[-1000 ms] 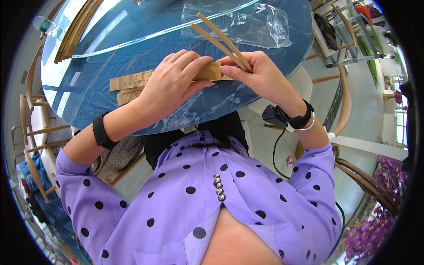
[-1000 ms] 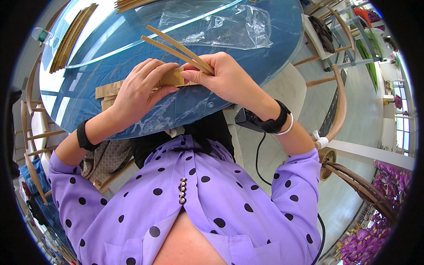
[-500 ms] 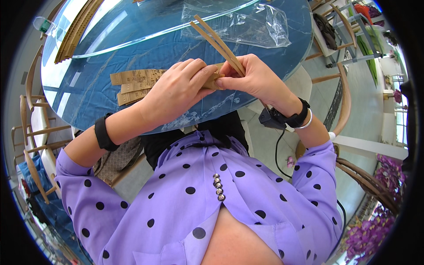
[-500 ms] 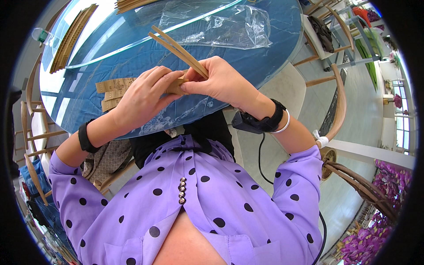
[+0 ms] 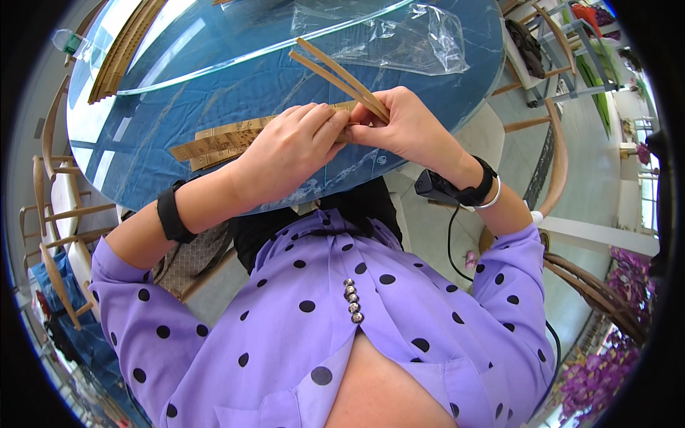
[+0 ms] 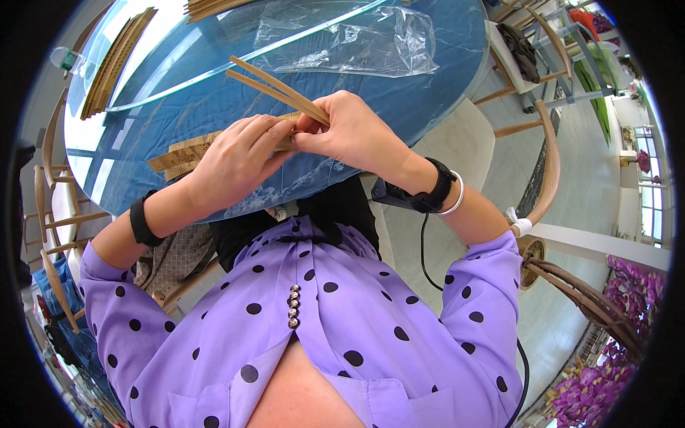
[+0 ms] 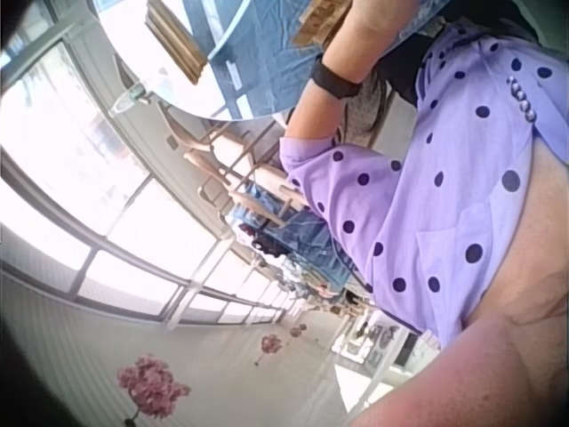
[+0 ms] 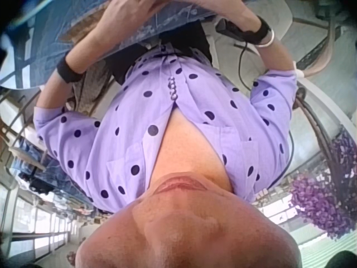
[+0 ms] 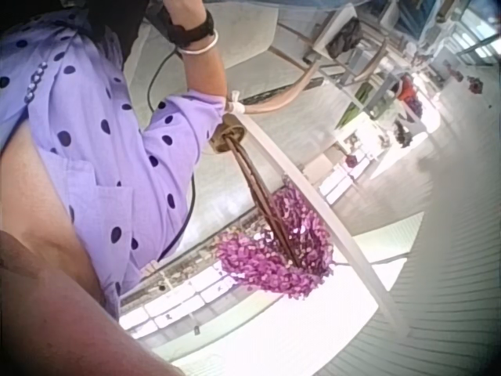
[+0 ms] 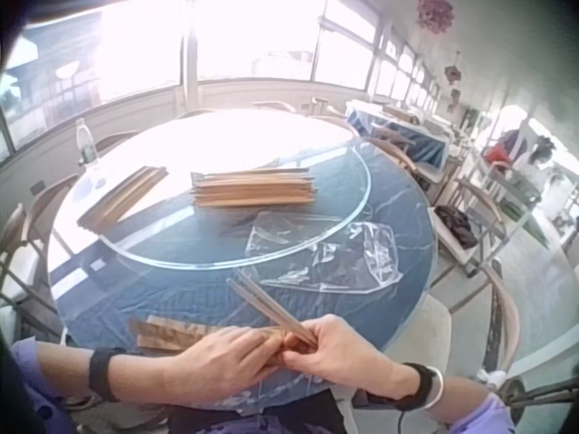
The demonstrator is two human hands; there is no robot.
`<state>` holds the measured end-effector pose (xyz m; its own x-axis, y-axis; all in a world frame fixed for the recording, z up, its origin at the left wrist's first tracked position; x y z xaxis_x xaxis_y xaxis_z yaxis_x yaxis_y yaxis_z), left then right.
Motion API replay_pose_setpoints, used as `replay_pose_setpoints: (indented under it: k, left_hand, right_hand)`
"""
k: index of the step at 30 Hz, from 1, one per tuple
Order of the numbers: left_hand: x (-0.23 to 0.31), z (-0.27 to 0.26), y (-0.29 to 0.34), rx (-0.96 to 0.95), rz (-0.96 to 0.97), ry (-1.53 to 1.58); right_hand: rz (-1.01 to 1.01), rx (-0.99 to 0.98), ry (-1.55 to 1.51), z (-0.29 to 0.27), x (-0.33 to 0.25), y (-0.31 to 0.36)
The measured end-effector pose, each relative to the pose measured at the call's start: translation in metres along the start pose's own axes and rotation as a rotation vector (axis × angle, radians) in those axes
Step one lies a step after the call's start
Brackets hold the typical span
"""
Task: The person repeatedly picks up thin bamboo sticks and a flat bamboo piece with printed markings, aligns them, and slides the sticks into slots to form a fan-like structure. The person handles the components one at a time, repeatedly assembling and disassembling the same unit on a glass table.
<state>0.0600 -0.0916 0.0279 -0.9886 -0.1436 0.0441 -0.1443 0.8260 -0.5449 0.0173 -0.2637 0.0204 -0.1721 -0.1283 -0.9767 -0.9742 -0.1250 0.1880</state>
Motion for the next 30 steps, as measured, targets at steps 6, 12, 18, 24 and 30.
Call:
replay_pose_setpoints:
  k: [6,12,18,24,30]
  left_hand:
    - [-0.006,-0.004,0.002,-0.008,-0.038,-0.031]
    - [-0.014,-0.006,0.005,-0.009,-0.086,-0.033]
    - [-0.017,-0.007,0.004,-0.025,-0.107,-0.005]
    - [-0.016,-0.006,0.003,-0.030,-0.110,0.015]
    - [-0.017,-0.006,0.004,-0.037,-0.119,0.019]
  right_hand:
    - [-0.055,0.093,0.173,-0.008,-0.025,0.013]
    - [-0.500,0.347,0.709,-0.035,-0.033,0.052]
    - [-0.912,0.401,1.272,-0.032,-0.033,0.067]
    - [-0.824,0.391,1.292,-0.030,-0.031,0.062]
    - [-0.671,0.291,1.263,-0.026,-0.031,0.059]
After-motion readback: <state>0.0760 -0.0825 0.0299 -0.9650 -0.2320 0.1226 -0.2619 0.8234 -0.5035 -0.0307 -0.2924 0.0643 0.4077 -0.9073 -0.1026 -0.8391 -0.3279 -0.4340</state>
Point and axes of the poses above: each hand's wrist, its own y-axis away from the middle knuckle, its own z-axis out of the palm, x = y × z, the point moved 4 cm from there along -y, towards the middle knuckle, and after that the axes turned 12 degrees about -y, right-handed, at the moved point
